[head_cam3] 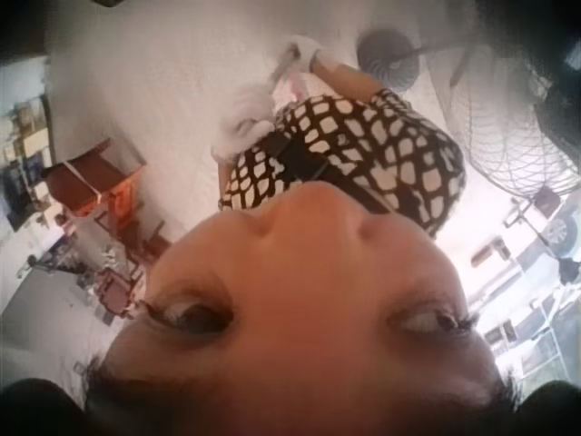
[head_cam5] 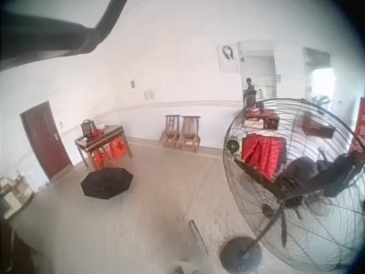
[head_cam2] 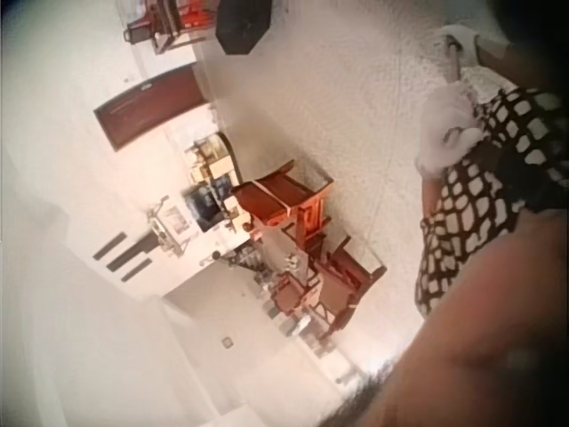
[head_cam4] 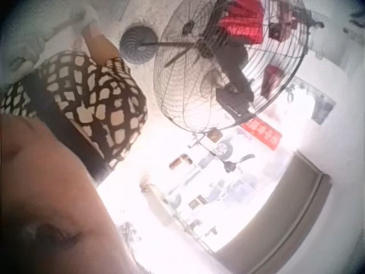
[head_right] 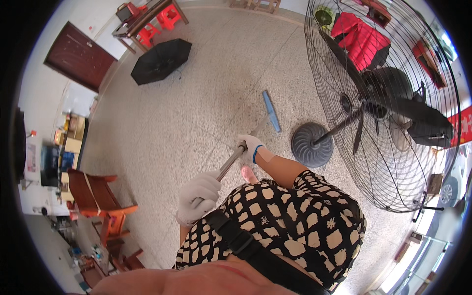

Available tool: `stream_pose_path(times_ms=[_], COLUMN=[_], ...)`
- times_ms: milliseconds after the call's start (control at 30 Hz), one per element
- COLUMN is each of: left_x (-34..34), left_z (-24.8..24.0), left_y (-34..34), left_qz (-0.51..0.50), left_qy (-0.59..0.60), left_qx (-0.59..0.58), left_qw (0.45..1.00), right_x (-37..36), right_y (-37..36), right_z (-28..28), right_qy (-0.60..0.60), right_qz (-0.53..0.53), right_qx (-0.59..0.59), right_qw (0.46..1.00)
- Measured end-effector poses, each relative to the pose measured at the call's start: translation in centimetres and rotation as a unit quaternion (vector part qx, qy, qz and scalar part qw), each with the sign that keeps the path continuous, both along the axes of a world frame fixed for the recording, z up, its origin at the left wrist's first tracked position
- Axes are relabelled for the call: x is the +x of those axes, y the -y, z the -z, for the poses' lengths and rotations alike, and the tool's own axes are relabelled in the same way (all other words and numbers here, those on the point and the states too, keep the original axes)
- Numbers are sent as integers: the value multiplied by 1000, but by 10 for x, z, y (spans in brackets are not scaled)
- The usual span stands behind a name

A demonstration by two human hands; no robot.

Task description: The person sweeps the tiled floor using a long-handled squeegee broom and then wipes the handle of the tool with a cloth.

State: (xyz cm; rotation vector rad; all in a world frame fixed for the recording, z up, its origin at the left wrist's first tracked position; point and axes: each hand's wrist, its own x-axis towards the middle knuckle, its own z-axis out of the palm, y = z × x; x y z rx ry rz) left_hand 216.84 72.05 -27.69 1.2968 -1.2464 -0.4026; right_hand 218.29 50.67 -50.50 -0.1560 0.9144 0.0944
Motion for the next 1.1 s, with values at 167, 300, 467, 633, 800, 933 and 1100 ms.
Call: stream_pose_path(times_ms=[167,300,467,633,800,933,1100], left_x=[92,146,223,297,350,380,439], left_z=[34,42,67,62,39,22,15], left_y=[28,89,157,228,290,347,411], left_qz=[-56,35,65,27,22,48,92], left_qy=[-139,-136,-195,-216,-157,-13,88], left_qx=[55,131,130,101,92,86,22], left_qw=[987,981,970,971,983,995,992], right_x=[57,68,121,212,292,353,429], right_y=[53,98,144,211,269,321,371], right_z=[17,24,47,41,41,71,20], right_qy=[-16,-90,-100,-182,-200,-41,65], right_qz=[122,190,206,127,50,55,48], right_qx=[37,32,99,80,37,-29,-86], right_qw=[992,977,968,972,978,997,993])
